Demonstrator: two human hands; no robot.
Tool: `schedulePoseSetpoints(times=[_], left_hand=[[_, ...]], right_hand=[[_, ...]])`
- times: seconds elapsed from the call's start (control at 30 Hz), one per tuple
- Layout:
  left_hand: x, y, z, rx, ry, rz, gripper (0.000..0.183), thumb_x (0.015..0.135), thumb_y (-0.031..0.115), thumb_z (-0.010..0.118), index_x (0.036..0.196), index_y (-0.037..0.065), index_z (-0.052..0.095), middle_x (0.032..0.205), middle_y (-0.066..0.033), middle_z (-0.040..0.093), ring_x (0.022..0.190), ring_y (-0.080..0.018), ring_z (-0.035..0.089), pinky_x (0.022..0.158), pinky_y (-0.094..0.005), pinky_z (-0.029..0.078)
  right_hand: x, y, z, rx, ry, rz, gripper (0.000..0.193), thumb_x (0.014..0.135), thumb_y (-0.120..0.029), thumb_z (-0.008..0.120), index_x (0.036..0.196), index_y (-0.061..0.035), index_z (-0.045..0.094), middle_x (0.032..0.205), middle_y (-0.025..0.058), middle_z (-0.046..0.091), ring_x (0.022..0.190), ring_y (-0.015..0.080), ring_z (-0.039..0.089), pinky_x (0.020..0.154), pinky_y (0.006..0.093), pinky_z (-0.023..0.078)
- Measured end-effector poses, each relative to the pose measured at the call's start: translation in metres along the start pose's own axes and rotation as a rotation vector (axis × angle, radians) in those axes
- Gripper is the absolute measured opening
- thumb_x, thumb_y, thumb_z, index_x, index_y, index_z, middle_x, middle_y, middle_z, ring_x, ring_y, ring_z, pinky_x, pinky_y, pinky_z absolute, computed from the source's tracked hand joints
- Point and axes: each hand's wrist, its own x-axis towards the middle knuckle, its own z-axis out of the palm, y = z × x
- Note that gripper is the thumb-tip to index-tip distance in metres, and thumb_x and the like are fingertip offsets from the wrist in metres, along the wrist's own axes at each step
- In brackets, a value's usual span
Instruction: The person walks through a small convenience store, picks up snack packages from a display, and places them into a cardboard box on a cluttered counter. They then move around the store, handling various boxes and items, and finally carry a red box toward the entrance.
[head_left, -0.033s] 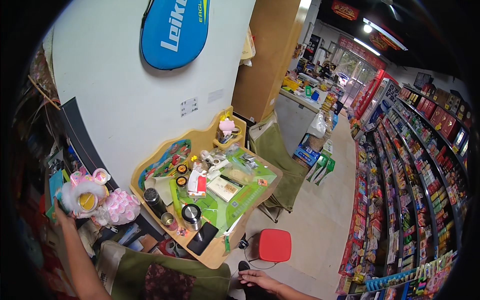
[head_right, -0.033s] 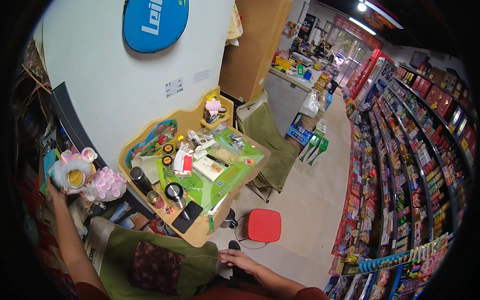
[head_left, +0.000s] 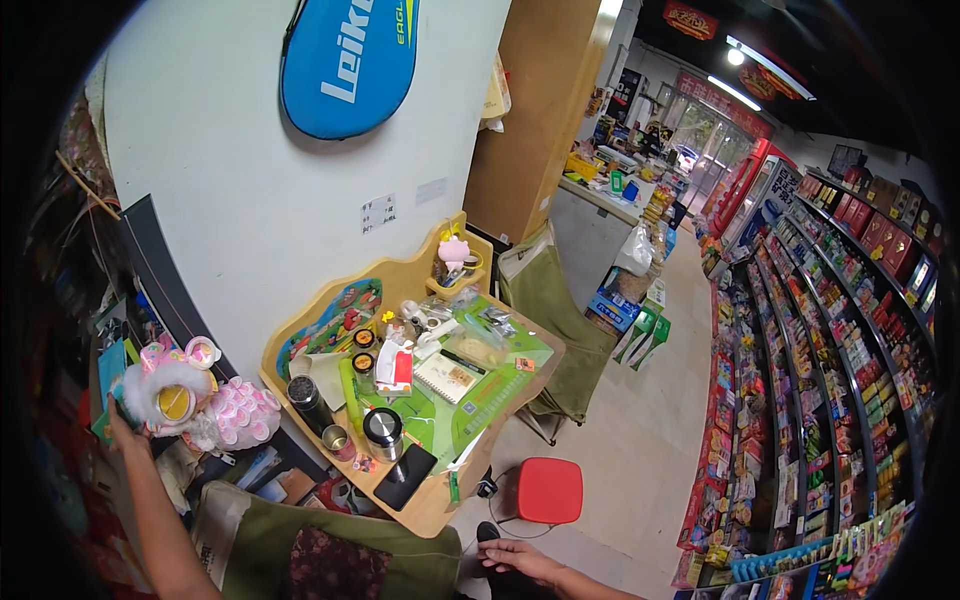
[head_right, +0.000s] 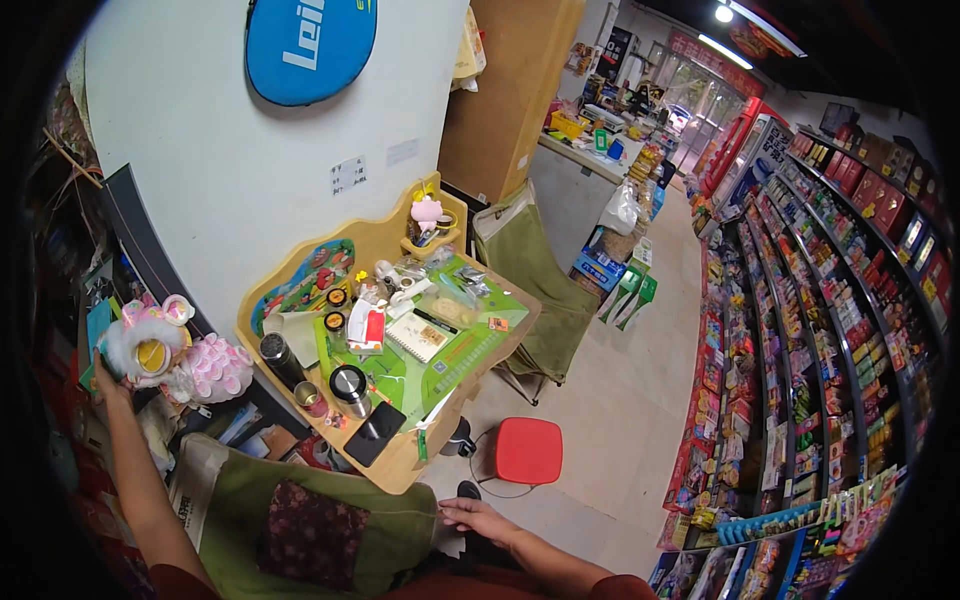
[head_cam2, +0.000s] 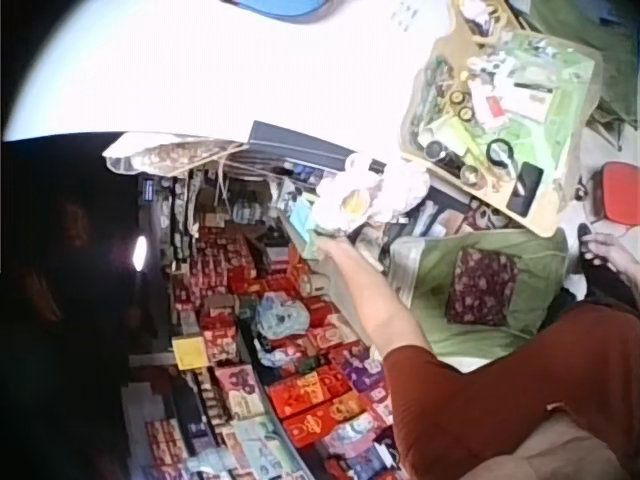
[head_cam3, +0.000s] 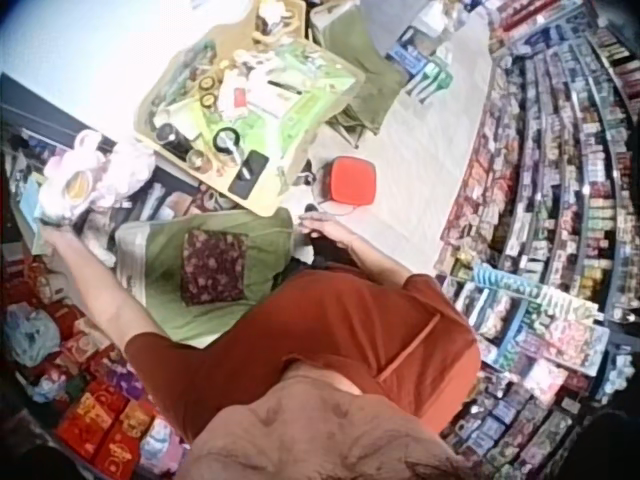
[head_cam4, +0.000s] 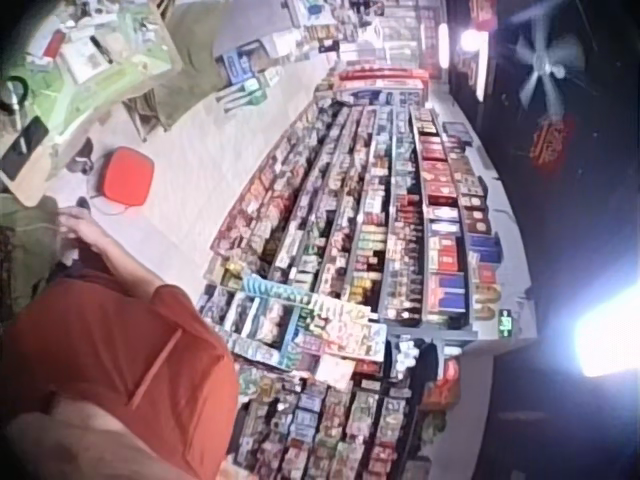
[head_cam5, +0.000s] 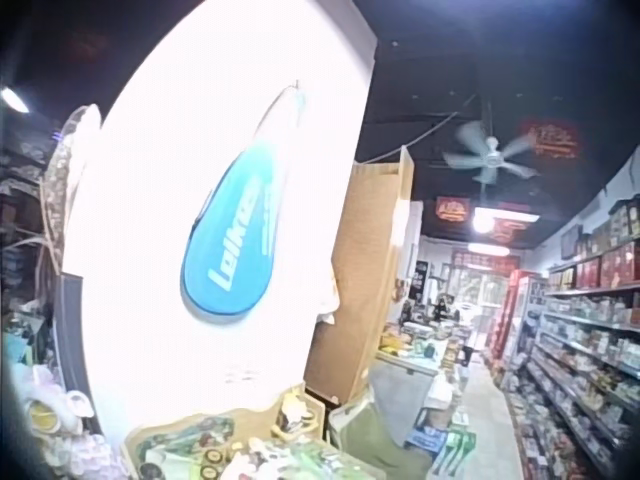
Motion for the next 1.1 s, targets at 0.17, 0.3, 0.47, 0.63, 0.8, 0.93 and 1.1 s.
schedulePoseSetpoints(times=[0.17,0.3,0.47,0.63,0.8,0.93,1.1], left_hand=[[0.021,0.010,-0.019,-0.002,-0.129,0.015,0.100,0.057,0.036,0.086,0.125,0.010,0.017,0.112,-0.0216,0.052,0.078,-0.0328,0.062,0.058,-0.0468,0.058],[0.058,0.000,-0.034,0.108,-0.097,-0.001,0.098,0.056,0.035,0.086,0.123,0.010,0.019,0.106,-0.0198,0.051,0.066,-0.0279,0.058,0.055,-0.0428,0.057],[0.050,-0.011,-0.042,0.073,-0.195,-0.013,0.096,0.055,0.035,0.085,0.121,0.010,0.021,0.103,-0.0176,0.050,0.065,-0.0255,0.056,0.053,-0.0389,0.055],[0.054,-0.007,-0.042,0.080,-0.140,-0.042,0.095,0.054,0.037,0.086,0.120,0.008,0.024,0.106,-0.0174,0.051,0.073,-0.0265,0.057,0.057,-0.0414,0.055],[0.040,-0.012,-0.039,0.118,-0.139,-0.082,0.097,0.057,0.042,0.084,0.124,0.006,0.025,0.111,-0.0167,0.053,0.083,-0.0290,0.058,0.066,-0.0459,0.053],[0.021,-0.014,-0.045,0.116,-0.113,0.002,0.086,0.065,0.044,0.079,0.125,0.004,0.032,0.114,-0.0155,0.054,0.091,-0.0286,0.058,0.074,-0.0441,0.050],[0.003,-0.056,-0.102,-0.071,-0.027,0.370,0.059,0.082,0.033,0.065,0.128,0.002,0.042,0.124,-0.0131,0.050,0.108,-0.0236,0.052,0.084,-0.0390,0.045]], right_hand=[[0.010,0.002,-0.006,-0.011,-0.015,0.004,0.049,0.093,-0.037,0.055,0.131,-0.0067,0.048,0.116,-0.0008,0.058,0.100,0.0074,0.053,0.085,0.0230,0.041],[0.011,-0.004,-0.002,-0.019,-0.034,0.012,0.049,0.093,-0.038,0.055,0.131,-0.0070,0.048,0.116,-0.0011,0.058,0.101,0.0077,0.052,0.085,0.0231,0.040],[0.011,-0.003,-0.005,-0.020,-0.040,0.003,0.049,0.092,-0.038,0.055,0.130,-0.0076,0.048,0.116,-0.0016,0.058,0.101,0.0079,0.052,0.085,0.0233,0.040],[0.009,-0.005,-0.008,-0.031,-0.042,0.002,0.050,0.092,-0.040,0.055,0.131,-0.0076,0.048,0.116,-0.0014,0.058,0.101,0.0082,0.052,0.086,0.0236,0.040],[0.007,0.005,-0.020,-0.015,-0.013,-0.021,0.051,0.092,-0.039,0.055,0.130,-0.0070,0.048,0.116,-0.0004,0.058,0.103,0.0087,0.053,0.086,0.0241,0.041],[-0.004,0.005,-0.026,0.017,0.031,-0.031,0.049,0.093,-0.037,0.054,0.130,-0.0054,0.048,0.115,0.0010,0.058,0.103,0.0088,0.054,0.085,0.0239,0.041],[-0.012,0.027,-0.043,0.087,0.181,-0.048,0.041,0.093,-0.032,0.055,0.123,-0.0036,0.053,0.107,0.0012,0.062,0.092,0.0083,0.058,0.079,0.0221,0.043]])
